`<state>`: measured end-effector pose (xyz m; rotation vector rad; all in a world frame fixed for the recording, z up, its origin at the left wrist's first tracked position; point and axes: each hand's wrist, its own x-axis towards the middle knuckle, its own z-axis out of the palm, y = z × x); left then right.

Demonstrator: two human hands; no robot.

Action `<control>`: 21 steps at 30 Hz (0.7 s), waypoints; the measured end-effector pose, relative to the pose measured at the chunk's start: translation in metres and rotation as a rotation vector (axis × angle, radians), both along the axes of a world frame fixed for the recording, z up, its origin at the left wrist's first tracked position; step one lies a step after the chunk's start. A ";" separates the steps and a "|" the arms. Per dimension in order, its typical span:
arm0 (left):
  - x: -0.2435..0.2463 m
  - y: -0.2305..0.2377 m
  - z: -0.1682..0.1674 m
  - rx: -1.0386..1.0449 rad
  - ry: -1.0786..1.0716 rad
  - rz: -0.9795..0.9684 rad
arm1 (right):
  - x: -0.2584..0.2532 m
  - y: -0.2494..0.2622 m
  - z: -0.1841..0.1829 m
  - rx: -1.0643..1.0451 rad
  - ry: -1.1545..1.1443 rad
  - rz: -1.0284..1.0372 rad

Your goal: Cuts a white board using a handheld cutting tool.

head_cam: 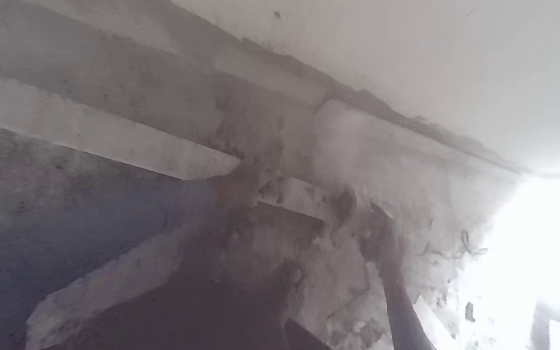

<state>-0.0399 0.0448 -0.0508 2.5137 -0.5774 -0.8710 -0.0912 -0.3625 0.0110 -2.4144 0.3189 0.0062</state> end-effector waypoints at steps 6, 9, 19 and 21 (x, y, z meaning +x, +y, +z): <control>0.004 0.001 -0.005 -0.021 -0.061 -0.029 | -0.025 0.003 0.005 0.150 0.009 -0.047; 0.001 0.002 -0.006 -0.026 -0.129 -0.048 | -0.034 -0.001 0.000 0.163 -0.026 -0.055; 0.004 -0.001 -0.009 -0.088 -0.163 -0.052 | -0.054 -0.005 0.001 0.156 0.017 -0.131; -0.001 0.000 -0.020 -0.157 -0.222 -0.004 | -0.058 -0.015 -0.004 0.105 0.045 0.002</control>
